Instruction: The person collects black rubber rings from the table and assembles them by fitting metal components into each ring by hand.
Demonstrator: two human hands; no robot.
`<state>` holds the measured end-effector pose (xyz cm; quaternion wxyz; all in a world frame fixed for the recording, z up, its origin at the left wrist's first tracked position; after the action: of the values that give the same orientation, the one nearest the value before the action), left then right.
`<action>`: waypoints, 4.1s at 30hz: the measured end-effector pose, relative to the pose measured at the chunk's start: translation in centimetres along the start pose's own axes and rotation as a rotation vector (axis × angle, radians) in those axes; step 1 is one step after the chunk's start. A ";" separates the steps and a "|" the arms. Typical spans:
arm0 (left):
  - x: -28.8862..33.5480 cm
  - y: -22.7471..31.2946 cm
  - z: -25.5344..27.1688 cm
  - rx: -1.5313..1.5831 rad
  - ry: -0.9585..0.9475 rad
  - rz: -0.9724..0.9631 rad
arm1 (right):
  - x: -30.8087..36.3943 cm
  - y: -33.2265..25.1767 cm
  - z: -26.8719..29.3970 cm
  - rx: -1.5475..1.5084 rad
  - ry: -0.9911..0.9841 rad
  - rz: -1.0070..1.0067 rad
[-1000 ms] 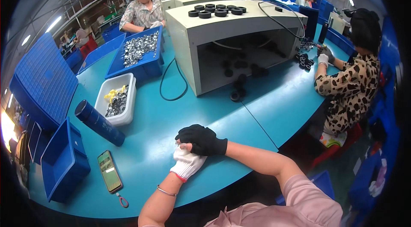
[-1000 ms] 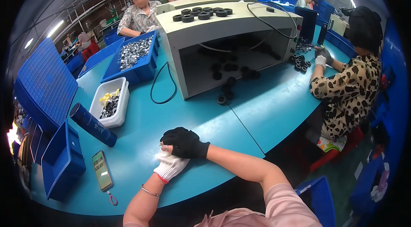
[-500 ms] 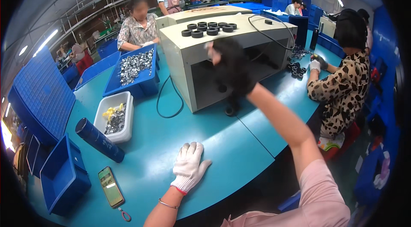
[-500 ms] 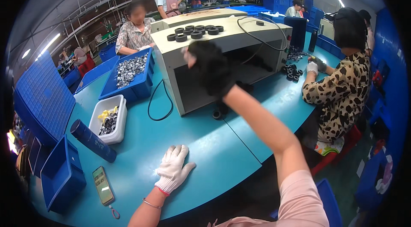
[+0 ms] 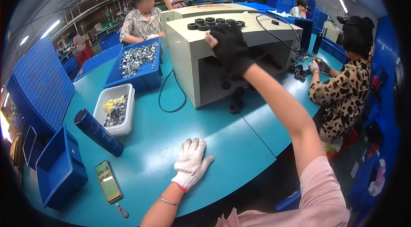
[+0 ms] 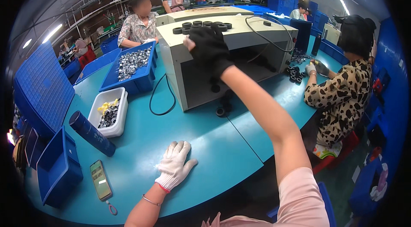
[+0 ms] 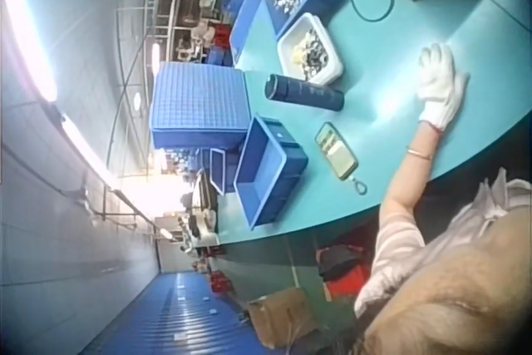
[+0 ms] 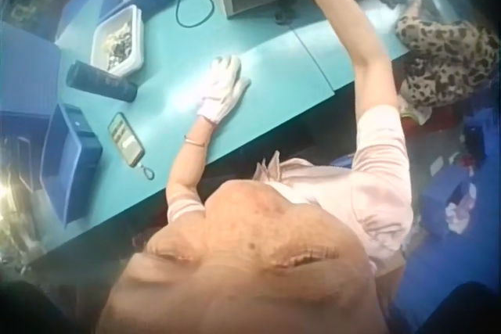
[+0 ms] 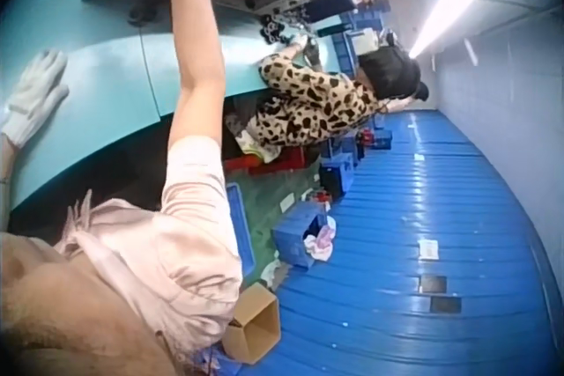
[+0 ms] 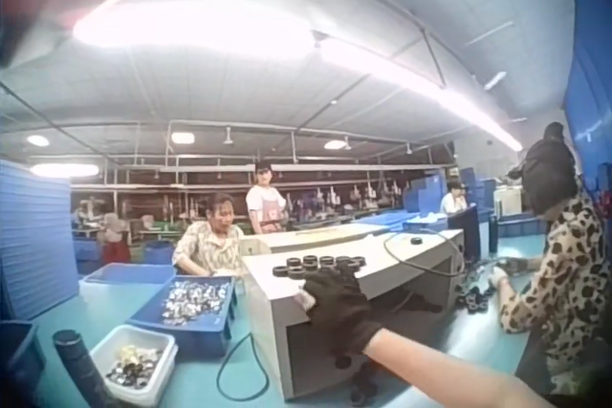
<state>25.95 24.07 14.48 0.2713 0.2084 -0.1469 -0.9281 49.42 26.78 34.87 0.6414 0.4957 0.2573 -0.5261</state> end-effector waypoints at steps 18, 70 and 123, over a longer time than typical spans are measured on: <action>0.1 1.0 -0.1 -0.013 -0.069 -0.002 | 22.1 -14.5 1.5 -0.558 -0.580 -0.234; -0.8 -5.8 -1.9 1.272 0.067 0.709 | 16.9 -18.2 -2.6 -0.834 -0.366 -0.233; -1.0 -6.6 -3.3 1.573 -0.212 0.663 | 17.6 -19.6 -3.3 -1.169 -0.417 -0.360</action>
<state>25.35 29.40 9.36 0.2901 0.1941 -0.8253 -0.4439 37.37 23.27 11.44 0.7437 -0.0989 0.4506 -0.4838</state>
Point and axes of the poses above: each hand's wrist, its own x-axis away from the middle knuckle, its own z-axis out of the back of the hand, y = z × x, the point moved 6 cm from there along -x, towards the middle knuckle, and after that the axes turned 14 degrees about z, right-handed, at the moved point
